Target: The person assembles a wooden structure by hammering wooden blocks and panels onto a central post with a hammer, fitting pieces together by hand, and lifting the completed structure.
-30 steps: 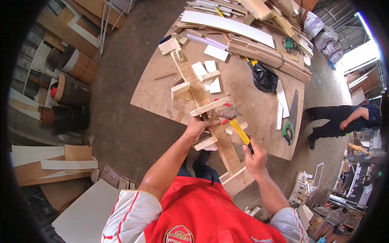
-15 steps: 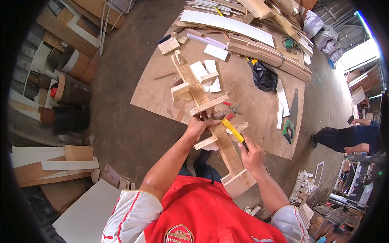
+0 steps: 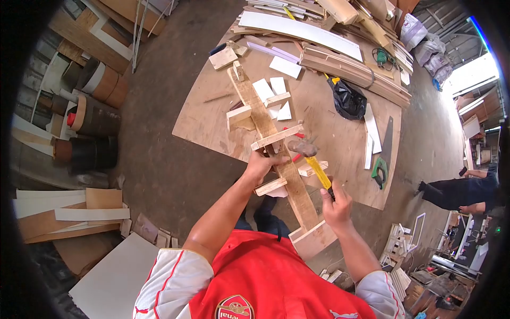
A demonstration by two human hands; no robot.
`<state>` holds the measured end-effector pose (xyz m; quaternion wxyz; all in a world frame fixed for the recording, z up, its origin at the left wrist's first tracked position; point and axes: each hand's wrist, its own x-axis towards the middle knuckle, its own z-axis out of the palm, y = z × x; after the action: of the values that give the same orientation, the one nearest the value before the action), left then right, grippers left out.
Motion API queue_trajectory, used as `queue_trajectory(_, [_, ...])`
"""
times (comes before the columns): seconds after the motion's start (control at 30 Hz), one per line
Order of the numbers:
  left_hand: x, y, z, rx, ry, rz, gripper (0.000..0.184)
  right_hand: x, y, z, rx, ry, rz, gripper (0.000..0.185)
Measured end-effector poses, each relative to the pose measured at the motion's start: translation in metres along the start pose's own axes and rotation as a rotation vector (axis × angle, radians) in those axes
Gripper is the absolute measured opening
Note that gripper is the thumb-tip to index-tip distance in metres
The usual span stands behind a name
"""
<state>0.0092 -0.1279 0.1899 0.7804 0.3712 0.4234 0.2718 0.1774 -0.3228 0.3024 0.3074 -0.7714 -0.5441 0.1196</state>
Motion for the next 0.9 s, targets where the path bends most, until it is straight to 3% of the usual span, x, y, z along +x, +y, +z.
queue_trajectory(0.07, [0.002,0.0,0.0,0.001,-0.003,0.006,0.055,-0.002,0.004,0.007,-0.178,-0.076,-0.017,0.028])
queue_trajectory(0.17, [-0.002,0.013,0.005,0.001,0.044,-0.008,0.05,-0.003,0.006,0.005,-0.088,-0.033,-0.045,0.026])
queue_trajectory(0.27, [-0.005,0.007,0.004,-0.006,0.056,-0.022,0.049,-0.008,-0.004,-0.006,0.046,-0.004,0.062,0.027])
queue_trajectory(0.4, [-0.002,0.004,0.001,-0.024,0.009,0.011,0.048,-0.007,0.003,0.011,-0.141,-0.119,0.062,0.031])
queue_trajectory(0.57, [-0.002,0.003,-0.003,0.014,0.053,-0.013,0.05,-0.013,-0.004,-0.002,0.038,0.007,0.071,0.031])
queue_trajectory(0.7, [-0.006,0.011,0.002,0.013,0.029,-0.01,0.05,-0.014,0.002,0.019,-0.135,-0.073,0.046,0.031])
queue_trajectory(0.9, [-0.008,0.011,0.003,0.024,0.05,-0.041,0.053,-0.012,-0.006,0.004,0.029,-0.009,0.072,0.03])
